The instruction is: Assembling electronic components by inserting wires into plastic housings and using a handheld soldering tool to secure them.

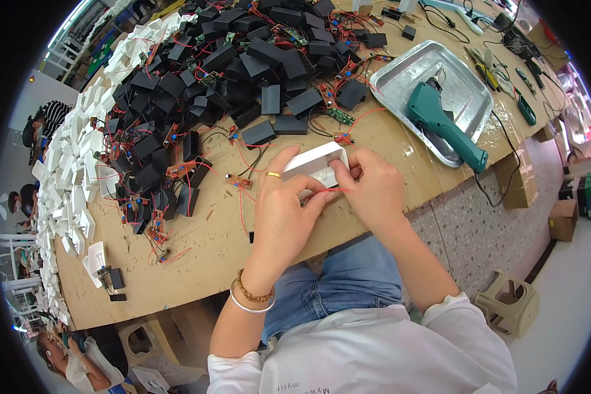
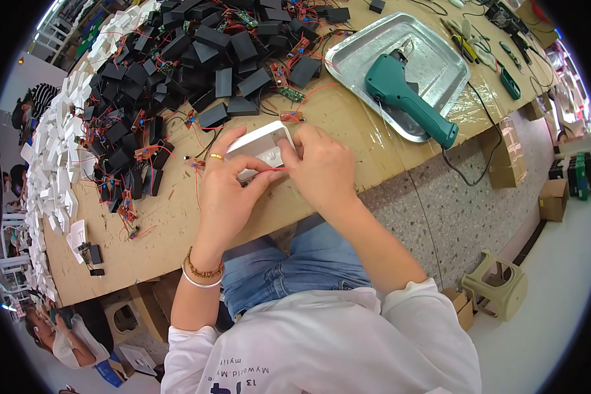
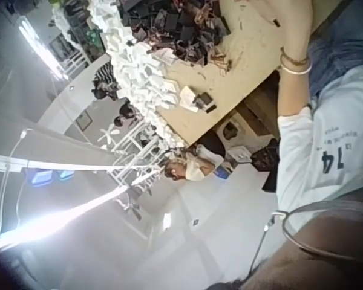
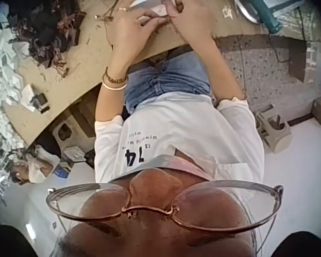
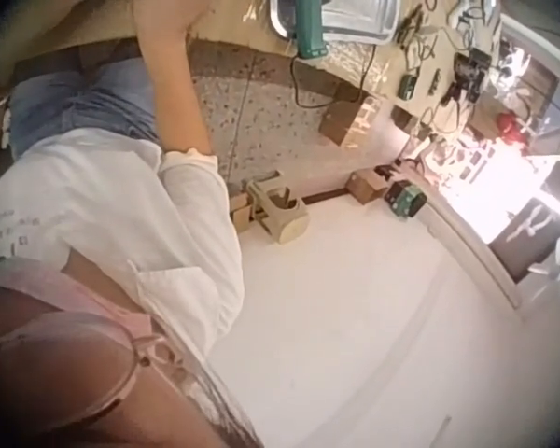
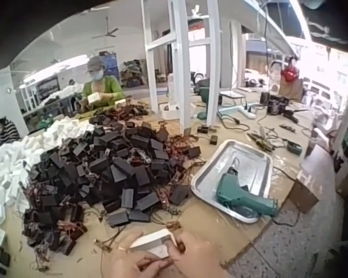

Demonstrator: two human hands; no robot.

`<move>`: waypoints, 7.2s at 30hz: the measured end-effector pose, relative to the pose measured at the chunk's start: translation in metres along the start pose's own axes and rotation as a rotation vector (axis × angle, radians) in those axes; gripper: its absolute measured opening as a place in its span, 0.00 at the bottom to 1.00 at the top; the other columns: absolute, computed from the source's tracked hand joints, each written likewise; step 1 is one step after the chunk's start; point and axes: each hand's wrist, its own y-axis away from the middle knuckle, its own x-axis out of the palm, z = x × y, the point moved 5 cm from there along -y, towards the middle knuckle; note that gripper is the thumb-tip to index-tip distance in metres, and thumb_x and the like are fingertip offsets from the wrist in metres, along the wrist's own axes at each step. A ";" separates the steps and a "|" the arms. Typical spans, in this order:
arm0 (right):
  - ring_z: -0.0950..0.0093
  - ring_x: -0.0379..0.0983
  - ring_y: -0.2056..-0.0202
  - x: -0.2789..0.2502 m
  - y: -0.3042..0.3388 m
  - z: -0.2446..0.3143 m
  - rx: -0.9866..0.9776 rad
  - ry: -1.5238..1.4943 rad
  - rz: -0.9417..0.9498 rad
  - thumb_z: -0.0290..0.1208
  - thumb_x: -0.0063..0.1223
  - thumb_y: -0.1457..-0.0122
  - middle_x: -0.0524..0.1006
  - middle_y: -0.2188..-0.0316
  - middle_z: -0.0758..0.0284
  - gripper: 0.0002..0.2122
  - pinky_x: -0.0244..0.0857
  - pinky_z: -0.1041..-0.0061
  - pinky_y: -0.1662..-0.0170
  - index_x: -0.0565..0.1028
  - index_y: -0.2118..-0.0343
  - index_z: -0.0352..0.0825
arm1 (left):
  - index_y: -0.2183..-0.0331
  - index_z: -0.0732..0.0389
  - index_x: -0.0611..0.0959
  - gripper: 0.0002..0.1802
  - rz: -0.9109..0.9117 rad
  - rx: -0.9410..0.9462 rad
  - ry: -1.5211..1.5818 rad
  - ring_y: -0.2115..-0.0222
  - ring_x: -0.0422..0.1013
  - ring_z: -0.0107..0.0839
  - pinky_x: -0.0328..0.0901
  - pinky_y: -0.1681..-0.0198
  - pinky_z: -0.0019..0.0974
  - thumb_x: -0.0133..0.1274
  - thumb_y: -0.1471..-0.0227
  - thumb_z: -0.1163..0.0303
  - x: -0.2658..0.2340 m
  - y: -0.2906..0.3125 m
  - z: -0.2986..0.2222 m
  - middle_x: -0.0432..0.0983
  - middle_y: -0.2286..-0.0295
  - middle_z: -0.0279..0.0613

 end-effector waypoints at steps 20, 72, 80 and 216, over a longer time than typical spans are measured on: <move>0.75 0.67 0.85 -0.006 0.006 0.003 -0.015 -0.109 0.027 0.33 0.60 0.50 0.72 0.84 0.67 0.10 0.61 0.75 0.80 0.72 0.77 0.33 | 0.75 0.67 0.76 0.06 -0.088 0.017 -0.074 0.65 0.71 0.42 0.68 0.66 0.37 0.56 0.56 0.76 0.010 0.000 0.002 0.65 0.52 0.49; 0.62 0.74 0.61 -0.124 -0.028 -0.071 0.072 0.510 -0.068 0.44 0.56 0.47 0.75 0.60 0.57 0.27 0.65 0.70 0.58 0.66 0.48 0.32 | 0.74 0.65 0.76 0.07 -0.109 0.046 -0.423 0.68 0.68 0.45 0.66 0.66 0.43 0.56 0.54 0.72 0.017 0.003 -0.006 0.67 0.58 0.47; 0.78 0.66 0.76 -0.132 0.092 -0.073 0.356 -0.486 0.113 0.33 0.62 0.52 0.71 0.75 0.67 0.29 0.62 0.78 0.71 0.63 0.49 0.24 | 0.73 0.65 0.76 0.07 -0.107 0.054 -0.432 0.68 0.67 0.45 0.66 0.65 0.42 0.56 0.55 0.73 0.018 0.001 -0.008 0.67 0.58 0.47; 0.78 0.65 0.73 -0.082 0.132 -0.052 0.405 -1.120 0.242 0.49 0.56 0.46 0.69 0.76 0.68 0.31 0.63 0.77 0.68 0.62 0.49 0.27 | 0.72 0.62 0.74 0.06 -0.181 0.186 -0.466 0.64 0.66 0.42 0.58 0.58 0.44 0.55 0.51 0.72 0.037 -0.014 -0.027 0.70 0.61 0.42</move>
